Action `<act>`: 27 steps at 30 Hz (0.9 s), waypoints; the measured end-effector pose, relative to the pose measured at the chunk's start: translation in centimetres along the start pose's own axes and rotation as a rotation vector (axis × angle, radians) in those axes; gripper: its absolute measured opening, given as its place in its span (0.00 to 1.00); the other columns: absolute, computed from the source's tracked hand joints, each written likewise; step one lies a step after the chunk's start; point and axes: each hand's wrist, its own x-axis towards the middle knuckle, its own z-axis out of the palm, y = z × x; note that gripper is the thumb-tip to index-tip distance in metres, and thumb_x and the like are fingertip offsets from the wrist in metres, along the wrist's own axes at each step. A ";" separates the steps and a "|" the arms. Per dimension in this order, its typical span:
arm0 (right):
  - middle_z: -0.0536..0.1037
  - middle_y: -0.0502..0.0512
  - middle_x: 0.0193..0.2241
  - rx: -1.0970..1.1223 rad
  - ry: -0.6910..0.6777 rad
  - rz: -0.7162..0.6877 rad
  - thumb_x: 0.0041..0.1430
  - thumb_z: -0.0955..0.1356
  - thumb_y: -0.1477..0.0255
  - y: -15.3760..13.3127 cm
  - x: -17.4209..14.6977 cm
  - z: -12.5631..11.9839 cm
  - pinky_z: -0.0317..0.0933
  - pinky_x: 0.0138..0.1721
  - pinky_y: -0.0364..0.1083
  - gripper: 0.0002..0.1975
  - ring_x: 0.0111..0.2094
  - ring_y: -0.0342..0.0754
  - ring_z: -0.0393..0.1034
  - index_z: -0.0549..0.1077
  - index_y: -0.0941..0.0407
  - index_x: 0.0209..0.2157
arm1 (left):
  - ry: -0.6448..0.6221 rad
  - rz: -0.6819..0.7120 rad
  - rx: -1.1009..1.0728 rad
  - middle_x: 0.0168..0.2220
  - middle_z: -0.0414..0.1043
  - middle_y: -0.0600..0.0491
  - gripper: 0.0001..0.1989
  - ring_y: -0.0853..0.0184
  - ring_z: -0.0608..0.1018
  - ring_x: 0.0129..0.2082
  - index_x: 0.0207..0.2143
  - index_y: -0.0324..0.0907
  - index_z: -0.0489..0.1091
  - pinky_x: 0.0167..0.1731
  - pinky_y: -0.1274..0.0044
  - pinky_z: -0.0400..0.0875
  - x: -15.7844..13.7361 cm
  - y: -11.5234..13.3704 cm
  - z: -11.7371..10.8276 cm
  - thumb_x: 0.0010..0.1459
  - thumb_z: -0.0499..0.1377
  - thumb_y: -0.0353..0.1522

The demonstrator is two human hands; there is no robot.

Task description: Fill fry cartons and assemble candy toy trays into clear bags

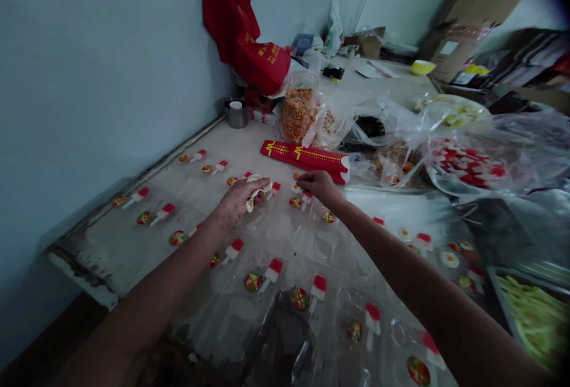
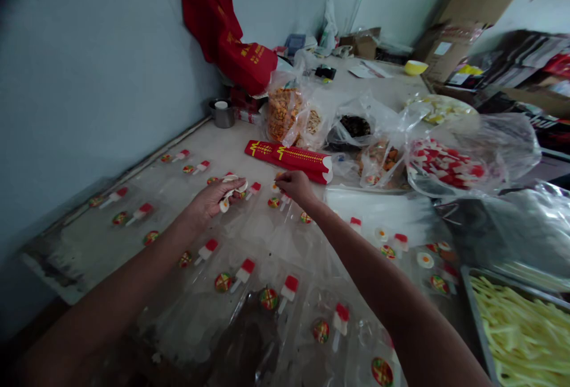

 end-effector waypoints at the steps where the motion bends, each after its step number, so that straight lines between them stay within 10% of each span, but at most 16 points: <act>1: 0.78 0.53 0.21 0.039 0.009 0.049 0.55 0.70 0.70 0.1 0.0 0.1 0.66 0.26 0.43 0.07 0.23 0.46 0.72 0.79 0.59 0.30 | -0.006 -0.006 -0.004 0.22 0.70 0.57 0.14 0.77 0.67 0.17 0.27 0.39 0.72 0.17 0.83 0.60 0.2 0.0 0.2 0.43 0.74 0.34; 14: 0.77 0.51 0.22 -0.056 0.219 0.110 0.45 0.75 0.69 -3.2 -0.7 1.9 0.63 0.28 0.41 0.09 0.27 0.46 0.73 0.73 0.56 0.25 | 0.037 0.007 -0.008 0.22 0.68 0.58 0.06 0.76 0.67 0.18 0.27 0.39 0.73 0.18 0.83 0.58 -0.5 -0.6 1.0 0.46 0.67 0.29; 19: 0.78 0.52 0.23 0.161 -0.135 -0.002 0.52 0.74 0.57 -6.1 -0.4 3.1 0.63 0.24 0.40 0.18 0.22 0.42 0.70 0.80 0.58 0.33 | 0.031 0.033 -0.019 0.25 0.71 0.57 0.10 0.76 0.69 0.20 0.31 0.38 0.75 0.20 0.83 0.60 -0.8 -0.2 1.0 0.43 0.70 0.28; 27: 0.81 0.57 0.29 0.060 0.063 -0.098 0.52 0.74 0.70 -5.8 2.9 5.2 0.70 0.37 0.48 0.08 0.33 0.50 0.76 0.81 0.59 0.35 | 0.154 0.023 -0.079 0.24 0.71 0.55 0.06 0.77 0.69 0.19 0.30 0.38 0.76 0.17 0.86 0.56 -1.7 2.9 -5.1 0.47 0.61 0.23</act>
